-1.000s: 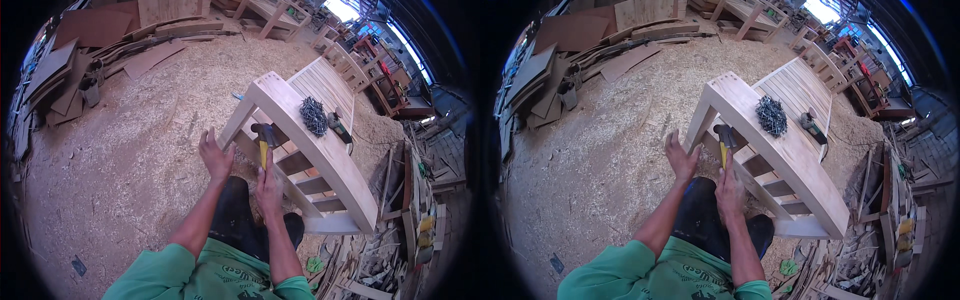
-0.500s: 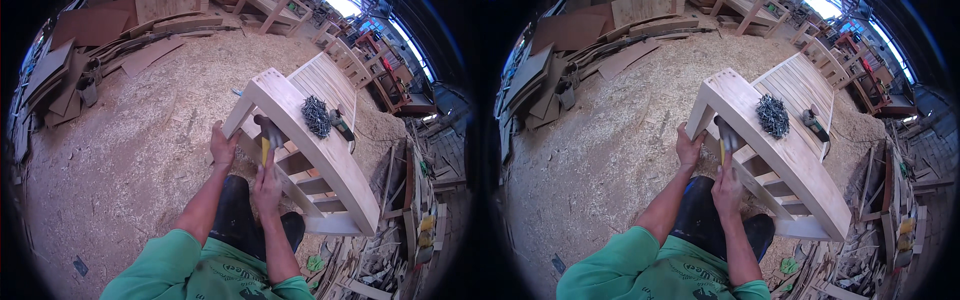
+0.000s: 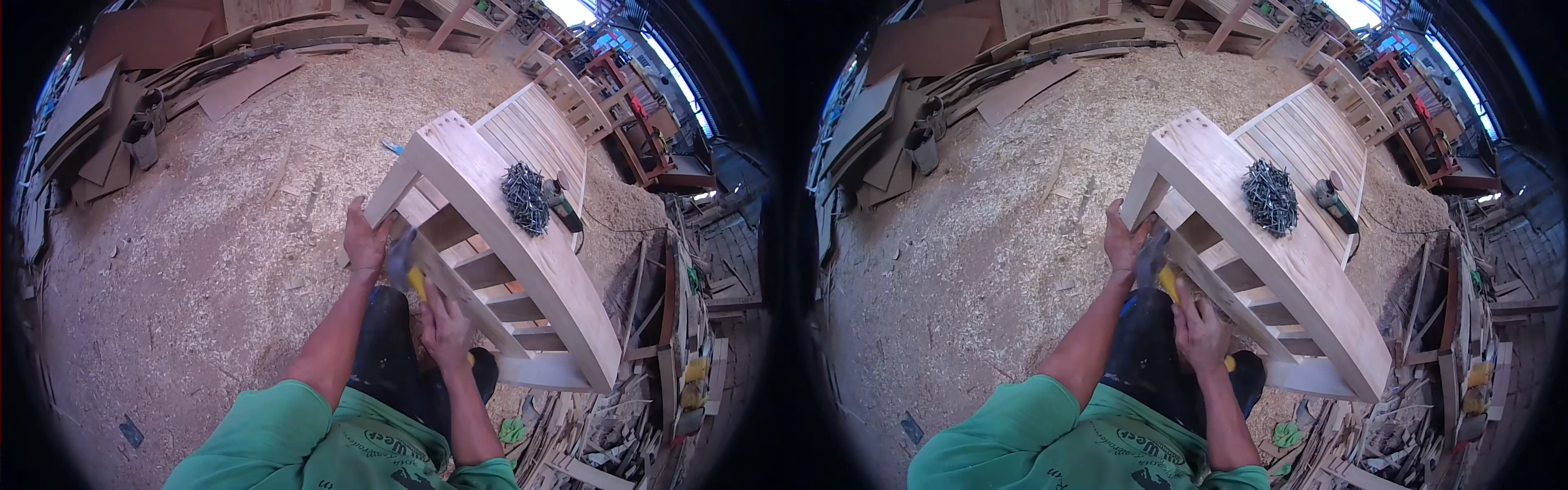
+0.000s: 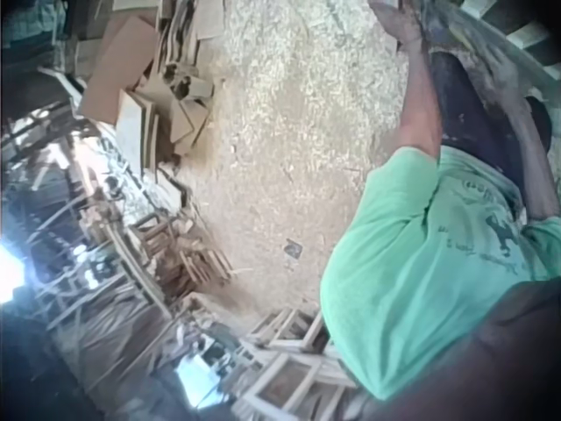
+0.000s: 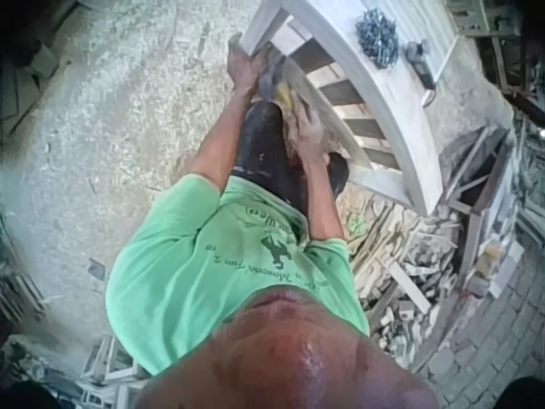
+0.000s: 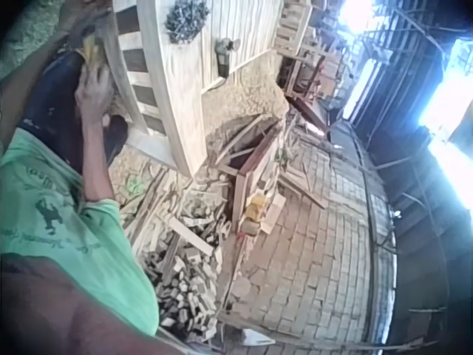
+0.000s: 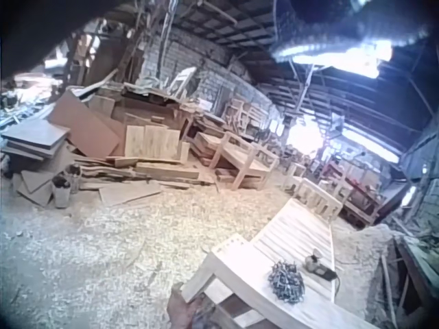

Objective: The person assembles a wooden bench frame by nailing slats and side panels together. They use a hammer to drive nails into the joints, securing the structure on a workbench and later on the floor.

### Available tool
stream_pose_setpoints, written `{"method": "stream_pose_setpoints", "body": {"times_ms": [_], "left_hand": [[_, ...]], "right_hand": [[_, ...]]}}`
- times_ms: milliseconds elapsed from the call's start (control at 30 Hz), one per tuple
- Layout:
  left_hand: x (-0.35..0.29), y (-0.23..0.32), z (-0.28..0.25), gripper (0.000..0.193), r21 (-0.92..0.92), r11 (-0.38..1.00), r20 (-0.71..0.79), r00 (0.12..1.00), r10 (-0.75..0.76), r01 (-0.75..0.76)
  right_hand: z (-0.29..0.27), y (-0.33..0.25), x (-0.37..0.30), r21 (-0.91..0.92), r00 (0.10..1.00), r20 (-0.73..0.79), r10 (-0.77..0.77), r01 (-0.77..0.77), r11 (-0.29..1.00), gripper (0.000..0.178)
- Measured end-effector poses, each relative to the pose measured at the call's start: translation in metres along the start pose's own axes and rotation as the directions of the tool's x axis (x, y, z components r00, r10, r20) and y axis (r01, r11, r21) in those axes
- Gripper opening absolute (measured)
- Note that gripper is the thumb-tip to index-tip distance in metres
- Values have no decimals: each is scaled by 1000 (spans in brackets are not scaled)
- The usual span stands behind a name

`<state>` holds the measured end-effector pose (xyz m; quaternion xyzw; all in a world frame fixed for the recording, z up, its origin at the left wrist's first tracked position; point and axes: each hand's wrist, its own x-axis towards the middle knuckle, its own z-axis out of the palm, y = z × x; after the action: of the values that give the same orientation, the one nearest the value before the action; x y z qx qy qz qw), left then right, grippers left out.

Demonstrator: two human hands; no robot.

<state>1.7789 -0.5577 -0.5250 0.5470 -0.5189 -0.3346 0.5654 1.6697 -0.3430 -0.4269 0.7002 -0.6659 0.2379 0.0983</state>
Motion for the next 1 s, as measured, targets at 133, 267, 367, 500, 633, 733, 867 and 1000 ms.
{"method": "stream_pose_setpoints", "body": {"times_ms": [133, 267, 367, 500, 633, 733, 867, 1000], "left_hand": [[2, 6, -1, 87, 1, 991, -3, 991, -134, 134], [4, 5, 0, 88, 34, 991, -3, 991, -131, 131], [7, 8, -5, 85, 34, 989, 10, 989, -146, 145], [3, 18, -6, 83, 0, 993, -3, 993, -116, 116], [5, 8, -2, 84, -23, 993, 3, 993, -120, 120], [3, 12, -7, 85, -10, 992, -2, 992, -128, 128], [3, 19, -9, 84, 78, 985, 4, 988, -153, 152], [5, 16, -9, 83, 131, 978, 6, 986, -167, 165]], "right_hand": [[-7, 23, -6, -88, 973, 215, -90, 111, 990, 64], [4, 30, 2, -215, 973, 226, 42, 8, 977, 59], [-2, 21, 0, -139, 987, 157, -36, 58, 989, 59], [-2, 41, -6, -130, 985, 172, 8, 15, 991, 59], [-1, 11, 3, -42, 968, 231, 93, -86, 995, 62], [12, -23, 8, 148, 980, 131, 151, -170, 974, 60], [18, -41, 39, 217, 948, 18, 317, -313, 925, 64], [28, -28, 61, 120, 945, 87, 317, -326, 938, 68]]}}
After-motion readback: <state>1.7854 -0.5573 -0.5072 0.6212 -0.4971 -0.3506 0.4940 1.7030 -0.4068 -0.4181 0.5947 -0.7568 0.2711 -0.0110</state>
